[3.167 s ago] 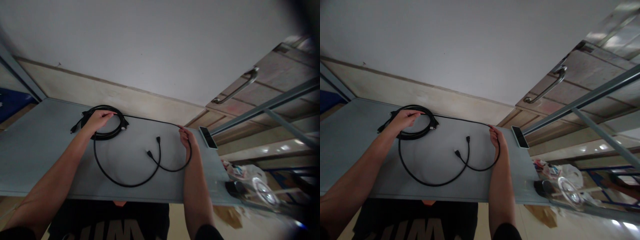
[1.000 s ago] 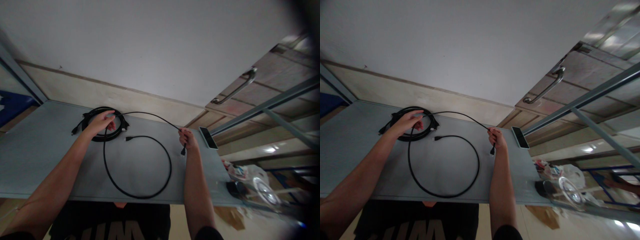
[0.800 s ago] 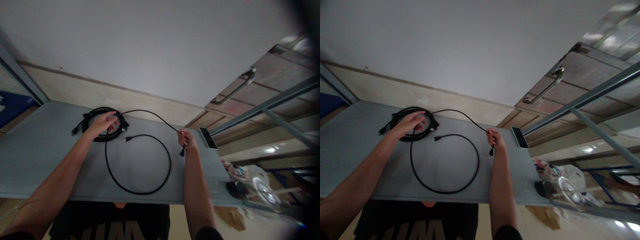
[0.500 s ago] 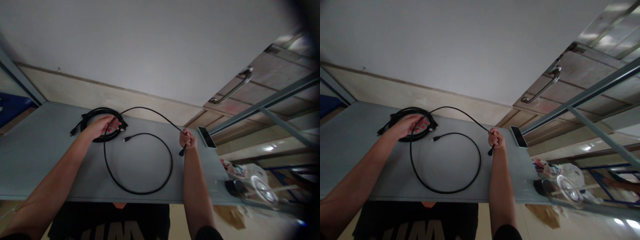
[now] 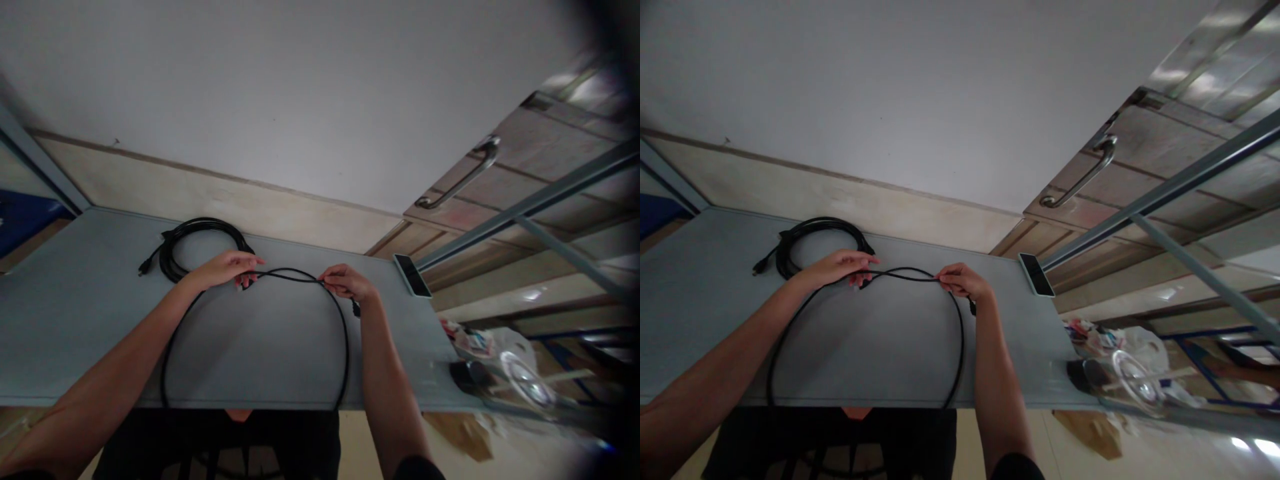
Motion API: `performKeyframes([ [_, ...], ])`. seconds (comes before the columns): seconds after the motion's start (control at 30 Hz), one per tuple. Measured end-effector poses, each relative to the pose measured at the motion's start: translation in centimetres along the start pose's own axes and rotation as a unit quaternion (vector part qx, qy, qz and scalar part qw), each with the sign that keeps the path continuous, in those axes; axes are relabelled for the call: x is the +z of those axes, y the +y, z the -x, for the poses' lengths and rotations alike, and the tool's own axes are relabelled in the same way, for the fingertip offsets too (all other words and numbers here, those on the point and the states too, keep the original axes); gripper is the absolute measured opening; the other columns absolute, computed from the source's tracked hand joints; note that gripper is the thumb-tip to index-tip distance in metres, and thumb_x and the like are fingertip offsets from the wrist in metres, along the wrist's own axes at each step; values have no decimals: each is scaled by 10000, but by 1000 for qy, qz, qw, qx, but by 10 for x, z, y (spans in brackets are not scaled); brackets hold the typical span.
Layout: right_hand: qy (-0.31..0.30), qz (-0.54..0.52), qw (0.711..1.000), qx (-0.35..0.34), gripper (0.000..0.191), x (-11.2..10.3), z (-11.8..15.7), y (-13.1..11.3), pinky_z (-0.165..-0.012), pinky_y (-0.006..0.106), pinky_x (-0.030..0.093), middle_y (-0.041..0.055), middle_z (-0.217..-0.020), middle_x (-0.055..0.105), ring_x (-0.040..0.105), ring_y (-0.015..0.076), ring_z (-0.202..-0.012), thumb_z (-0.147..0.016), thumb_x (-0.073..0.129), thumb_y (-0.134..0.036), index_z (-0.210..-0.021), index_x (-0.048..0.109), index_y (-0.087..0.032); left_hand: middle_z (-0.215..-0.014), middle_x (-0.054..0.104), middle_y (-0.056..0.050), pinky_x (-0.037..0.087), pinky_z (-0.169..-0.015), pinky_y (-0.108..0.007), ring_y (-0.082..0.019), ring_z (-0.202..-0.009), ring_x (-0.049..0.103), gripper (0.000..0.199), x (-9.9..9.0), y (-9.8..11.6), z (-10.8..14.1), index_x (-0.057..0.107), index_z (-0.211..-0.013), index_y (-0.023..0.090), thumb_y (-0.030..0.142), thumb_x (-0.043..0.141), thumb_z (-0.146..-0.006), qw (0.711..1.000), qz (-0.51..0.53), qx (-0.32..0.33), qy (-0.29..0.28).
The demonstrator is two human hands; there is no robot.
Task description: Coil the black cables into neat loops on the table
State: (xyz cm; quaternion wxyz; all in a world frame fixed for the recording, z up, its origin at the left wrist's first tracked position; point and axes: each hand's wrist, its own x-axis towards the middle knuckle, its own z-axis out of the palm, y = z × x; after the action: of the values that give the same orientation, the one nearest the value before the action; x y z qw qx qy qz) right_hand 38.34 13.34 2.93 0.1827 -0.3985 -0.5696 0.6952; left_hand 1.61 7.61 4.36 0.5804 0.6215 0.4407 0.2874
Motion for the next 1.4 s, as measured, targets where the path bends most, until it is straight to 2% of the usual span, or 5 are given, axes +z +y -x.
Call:
performKeyframes([
  [0.23,-49,47,998,6,294,43,-22,-3,-339,156,213,-27,-596,567,329,17,-384,-780,757,-368,-948,742,-126,-1033,765,-100,490,-789,-296,-216,-891,700,329,51,-3,-10,753,-1111,182,373,566,-919,954,-263,144,-18],
  [0.57,17,-26,999,-12,349,-19,-1,8,-323,160,199,-5,-601,591,374,38,-394,-700,817,-294,-987,754,-106,-1061,765,-76,494,-815,-310,-238,-939,693,349,24,0,-6,763,-1069,213,392,488,-951,954,-265,107,92],
  [0.83,-80,-17,995,58,287,3,-13,10,-307,147,152,-44,-505,526,289,19,-350,-720,783,-291,-919,742,-88,-914,770,-65,471,-753,-289,-215,-809,689,314,41,5,-1,756,-1084,238,410,559,-911,935,-333,120,-14],
  [1.0,101,-71,991,-57,407,15,-34,19,-527,186,479,69,-840,701,619,111,-649,-799,720,-468,-1068,710,-163,-898,750,-76,462,-754,-296,-214,-826,684,308,50,5,-3,712,-973,212,339,431,-975,930,-341,121,73],
  [1.4,202,427,863,-179,121,42,-67,40,-775,312,448,50,-851,639,565,182,-799,-849,638,-304,-805,643,-191,-782,686,-71,434,-677,-301,-219,-750,670,335,61,-7,-8,586,-981,205,384,306,-1025,888,-417,71,178],
])
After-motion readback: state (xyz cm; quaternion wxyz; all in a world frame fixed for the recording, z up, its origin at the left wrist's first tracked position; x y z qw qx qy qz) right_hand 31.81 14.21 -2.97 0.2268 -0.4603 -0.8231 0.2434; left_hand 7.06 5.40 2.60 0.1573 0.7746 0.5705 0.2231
